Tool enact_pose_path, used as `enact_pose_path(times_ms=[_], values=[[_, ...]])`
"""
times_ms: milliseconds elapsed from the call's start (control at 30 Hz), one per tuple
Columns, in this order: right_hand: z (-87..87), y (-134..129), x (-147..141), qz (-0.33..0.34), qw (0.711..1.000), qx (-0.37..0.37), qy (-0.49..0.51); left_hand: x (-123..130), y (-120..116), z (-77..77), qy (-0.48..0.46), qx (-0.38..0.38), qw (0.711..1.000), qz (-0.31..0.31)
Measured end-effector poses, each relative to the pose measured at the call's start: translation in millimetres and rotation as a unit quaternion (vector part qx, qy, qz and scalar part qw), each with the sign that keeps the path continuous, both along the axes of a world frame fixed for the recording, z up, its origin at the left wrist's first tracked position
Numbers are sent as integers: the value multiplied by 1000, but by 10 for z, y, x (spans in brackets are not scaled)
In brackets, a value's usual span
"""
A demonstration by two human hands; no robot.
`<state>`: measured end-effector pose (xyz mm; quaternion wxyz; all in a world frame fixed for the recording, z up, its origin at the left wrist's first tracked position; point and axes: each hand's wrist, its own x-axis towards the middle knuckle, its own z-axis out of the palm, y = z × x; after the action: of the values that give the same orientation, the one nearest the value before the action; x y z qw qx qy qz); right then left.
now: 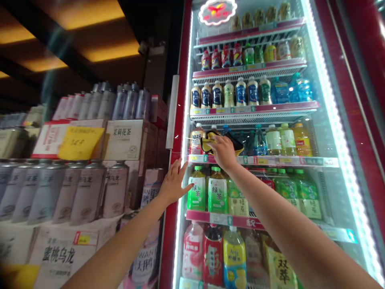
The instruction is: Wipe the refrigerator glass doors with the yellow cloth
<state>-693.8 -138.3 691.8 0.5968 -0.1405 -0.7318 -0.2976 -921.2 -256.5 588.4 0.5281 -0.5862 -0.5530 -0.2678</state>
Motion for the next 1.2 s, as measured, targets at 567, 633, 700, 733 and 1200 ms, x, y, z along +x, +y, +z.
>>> enact_pose_path(times_ms=[567,633,700,733,1200], values=[[814,-631,-1098,-103,992,-11,-75,-216,13,-115,29,19,999,-35],[792,-648,-1106,-104,991,-11,-81,-217,-1,-135,20,24,999,-31],[575,-616,-1044,-102,988,11,-116,-217,-17,-173,1,26,1000,-17],[424,-585,-986,-101,985,24,-135,-218,-25,-195,-7,25,1000,-12],[91,-269,-827,23,994,23,-108,5,174,-262,-50,48,998,-12]])
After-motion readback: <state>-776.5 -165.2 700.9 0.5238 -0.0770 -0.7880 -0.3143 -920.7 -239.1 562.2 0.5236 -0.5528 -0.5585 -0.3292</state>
